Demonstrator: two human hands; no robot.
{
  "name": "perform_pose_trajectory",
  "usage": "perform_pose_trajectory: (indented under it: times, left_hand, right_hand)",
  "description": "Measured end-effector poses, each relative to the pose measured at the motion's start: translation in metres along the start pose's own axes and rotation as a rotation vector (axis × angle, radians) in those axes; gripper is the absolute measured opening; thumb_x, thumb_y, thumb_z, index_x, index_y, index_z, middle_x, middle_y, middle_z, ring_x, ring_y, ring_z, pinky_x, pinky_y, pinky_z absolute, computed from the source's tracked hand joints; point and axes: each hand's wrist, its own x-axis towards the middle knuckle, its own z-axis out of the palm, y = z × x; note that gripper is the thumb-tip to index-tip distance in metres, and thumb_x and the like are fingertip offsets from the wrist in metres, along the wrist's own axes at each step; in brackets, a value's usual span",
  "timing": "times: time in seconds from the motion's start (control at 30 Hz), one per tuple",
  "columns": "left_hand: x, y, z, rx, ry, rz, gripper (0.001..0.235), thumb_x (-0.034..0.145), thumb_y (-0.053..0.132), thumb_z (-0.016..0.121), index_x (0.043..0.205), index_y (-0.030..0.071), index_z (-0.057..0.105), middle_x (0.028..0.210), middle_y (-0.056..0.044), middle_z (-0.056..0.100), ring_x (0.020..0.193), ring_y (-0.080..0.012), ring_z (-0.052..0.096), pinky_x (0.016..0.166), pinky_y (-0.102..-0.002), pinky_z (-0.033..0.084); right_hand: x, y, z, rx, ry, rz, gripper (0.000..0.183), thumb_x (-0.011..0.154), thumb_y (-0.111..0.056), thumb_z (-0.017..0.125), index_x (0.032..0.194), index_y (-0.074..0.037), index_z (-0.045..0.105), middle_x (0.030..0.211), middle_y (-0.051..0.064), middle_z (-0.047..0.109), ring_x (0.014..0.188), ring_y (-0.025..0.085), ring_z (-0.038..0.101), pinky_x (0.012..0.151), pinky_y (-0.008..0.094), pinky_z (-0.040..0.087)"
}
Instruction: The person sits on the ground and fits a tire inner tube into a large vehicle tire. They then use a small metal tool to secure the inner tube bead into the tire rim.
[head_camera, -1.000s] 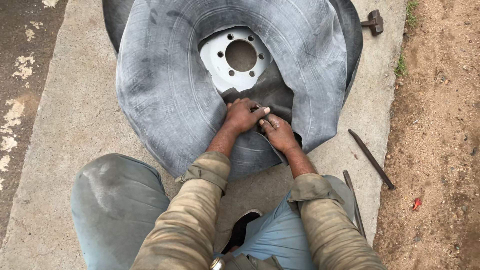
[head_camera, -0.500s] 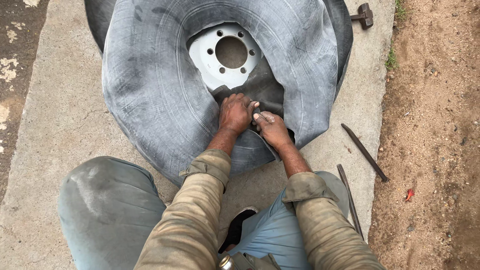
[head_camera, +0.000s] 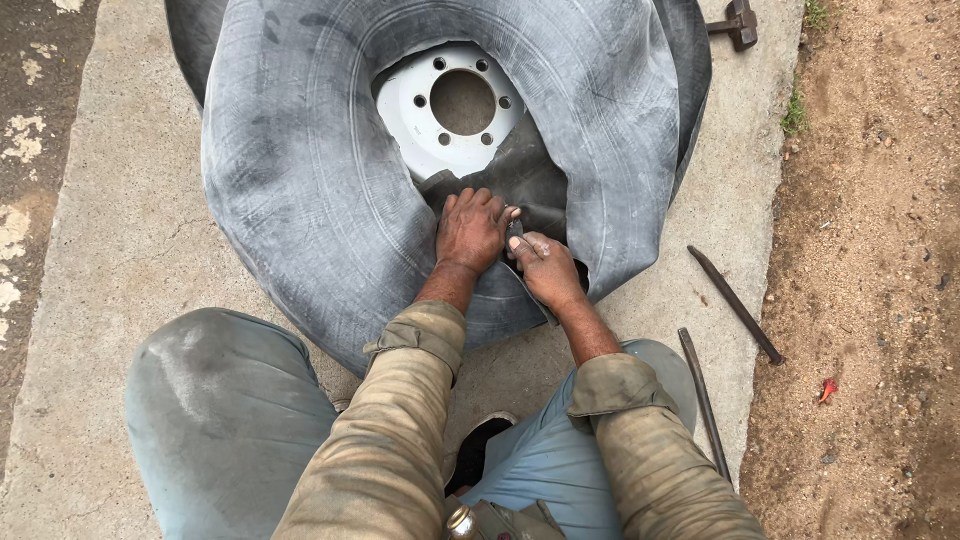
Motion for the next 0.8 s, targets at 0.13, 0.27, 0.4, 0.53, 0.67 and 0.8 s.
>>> perform_pose_trajectory:
  times: [0.13,0.27,0.4,0.53,0.67,0.8]
  left_hand:
    - [-0.002,0.001,0.001,0.005,0.010,0.005,0.039,0.102,0.047,0.055,0.091,0.015,0.072,0.093,0.000,0.063,0.095,-0.0195,0.056,0.090,-0.040,0.042]
    - [0.003,-0.001,0.000,-0.028,-0.008,-0.013,0.039,0.104,0.047,0.055,0.095,0.014,0.073,0.094,-0.001,0.063,0.095,-0.0196,0.056,0.091,-0.040,0.042]
    - [0.006,-0.009,0.000,-0.144,-0.093,-0.067,0.040,0.104,0.048,0.056,0.097,0.013,0.074,0.099,-0.001,0.065,0.102,-0.0196,0.058,0.097,-0.040,0.041]
    - [0.013,-0.026,-0.012,-0.375,-0.216,-0.044,0.035,0.101,0.041,0.060,0.112,0.012,0.075,0.107,-0.004,0.066,0.110,-0.0215,0.056,0.104,-0.041,0.039]
    - [0.013,-0.030,-0.014,-0.341,-0.332,-0.073,0.039,0.089,0.027,0.071,0.124,0.010,0.070,0.113,-0.004,0.063,0.117,-0.0217,0.055,0.107,-0.039,0.041]
    - [0.013,-0.033,-0.014,-0.389,-0.323,-0.099,0.031,0.091,0.024,0.072,0.120,0.011,0.074,0.113,-0.003,0.066,0.118,-0.0203,0.059,0.107,-0.038,0.045]
  right_hand:
    - [-0.001,0.004,-0.001,-0.030,-0.020,0.014,0.035,0.105,-0.039,0.055,0.094,-0.010,0.072,0.078,0.004,0.067,0.073,0.016,0.063,0.072,0.037,0.053]
    - [0.003,0.005,0.000,-0.013,-0.005,-0.047,0.034,0.105,-0.038,0.055,0.095,-0.009,0.071,0.079,0.002,0.068,0.075,0.013,0.064,0.072,0.035,0.053]
    - [0.005,0.008,0.004,0.049,0.026,-0.006,0.031,0.105,-0.036,0.056,0.101,-0.009,0.069,0.081,0.002,0.067,0.072,0.013,0.062,0.070,0.034,0.052]
    - [0.011,0.000,0.006,0.210,0.025,0.106,0.027,0.105,-0.033,0.056,0.103,-0.010,0.068,0.080,0.002,0.065,0.067,0.013,0.060,0.067,0.033,0.052]
    - [0.009,-0.006,0.001,0.280,0.024,0.118,0.027,0.104,-0.035,0.057,0.105,-0.011,0.070,0.080,0.001,0.065,0.069,0.011,0.062,0.069,0.032,0.054]
    - [0.004,-0.020,0.002,0.202,0.044,0.115,0.039,0.098,-0.047,0.065,0.108,-0.009,0.069,0.086,0.003,0.068,0.078,0.012,0.065,0.074,0.033,0.056]
